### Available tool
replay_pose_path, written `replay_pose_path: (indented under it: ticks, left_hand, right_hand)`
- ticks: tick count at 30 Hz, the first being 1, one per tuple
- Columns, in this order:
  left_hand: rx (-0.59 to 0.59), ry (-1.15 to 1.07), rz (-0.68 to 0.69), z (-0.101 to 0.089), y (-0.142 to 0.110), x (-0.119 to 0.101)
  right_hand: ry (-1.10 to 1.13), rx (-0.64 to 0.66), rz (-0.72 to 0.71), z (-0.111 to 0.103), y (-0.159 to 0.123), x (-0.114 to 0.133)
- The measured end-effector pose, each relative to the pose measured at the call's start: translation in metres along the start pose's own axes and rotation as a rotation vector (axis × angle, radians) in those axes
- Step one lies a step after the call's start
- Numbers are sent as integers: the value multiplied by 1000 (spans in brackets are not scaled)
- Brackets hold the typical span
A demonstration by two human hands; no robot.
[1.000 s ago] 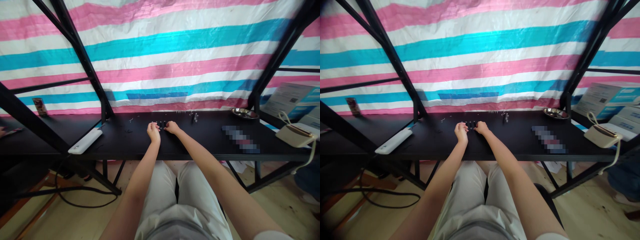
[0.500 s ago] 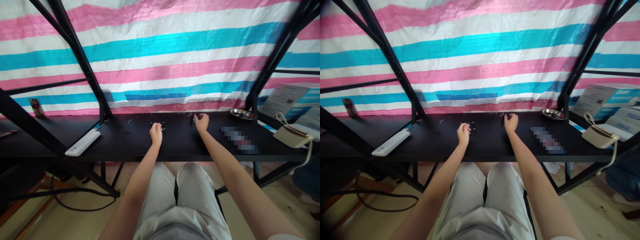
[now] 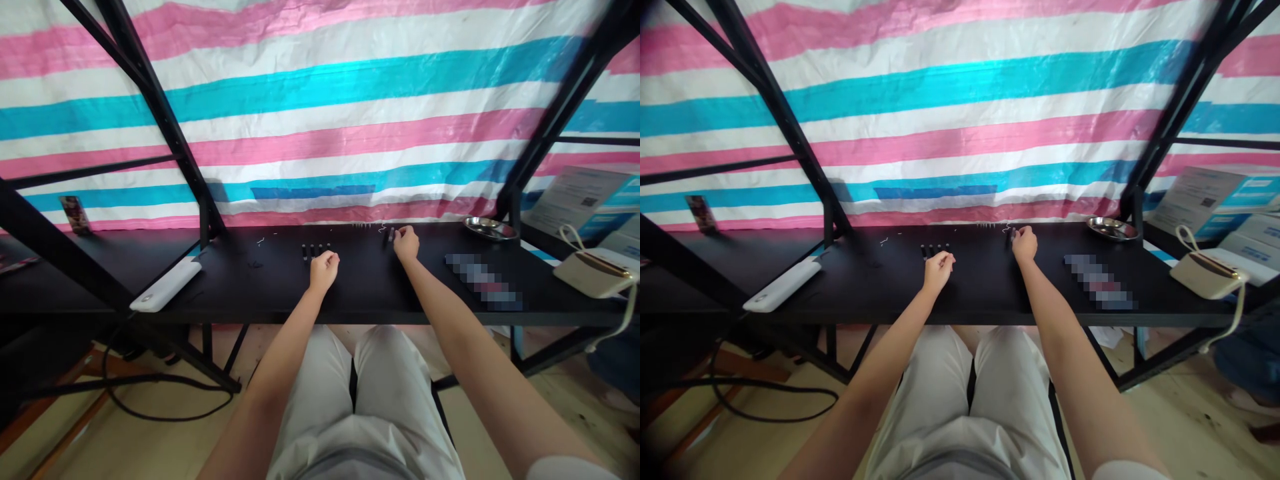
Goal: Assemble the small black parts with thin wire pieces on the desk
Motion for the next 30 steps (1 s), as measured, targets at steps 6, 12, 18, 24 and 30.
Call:
replay_pose_path:
  ticks: [6,12,18,24,30]
  left_hand:
    - [8,-16,-18,-1,-1,-5]
    - [18,-18,-23,-1,-1,-6]
    - [42,16,19,5,-1,-2]
    - [170,62,139,15,-3,-9]
    - [182,165,243,16,-5,-16]
  right_hand:
    - [1,165,-209,10,-11,10]
    - [-121,284,-159,21,-13,11]
    - [-7,255,-128,18,-24,23]
    - [355,204,-207,13,-72,50]
    - [221,476,-462,15,-121,73]
Point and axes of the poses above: each hand's wrist, its own y-axis towards the middle knuckle, its own z-axis out of the palm, x = y × z, the point moved 5 cm from there along y, towards the middle knuckle, and after that the axes turned 14 degrees about y, right-handed, at the moved point
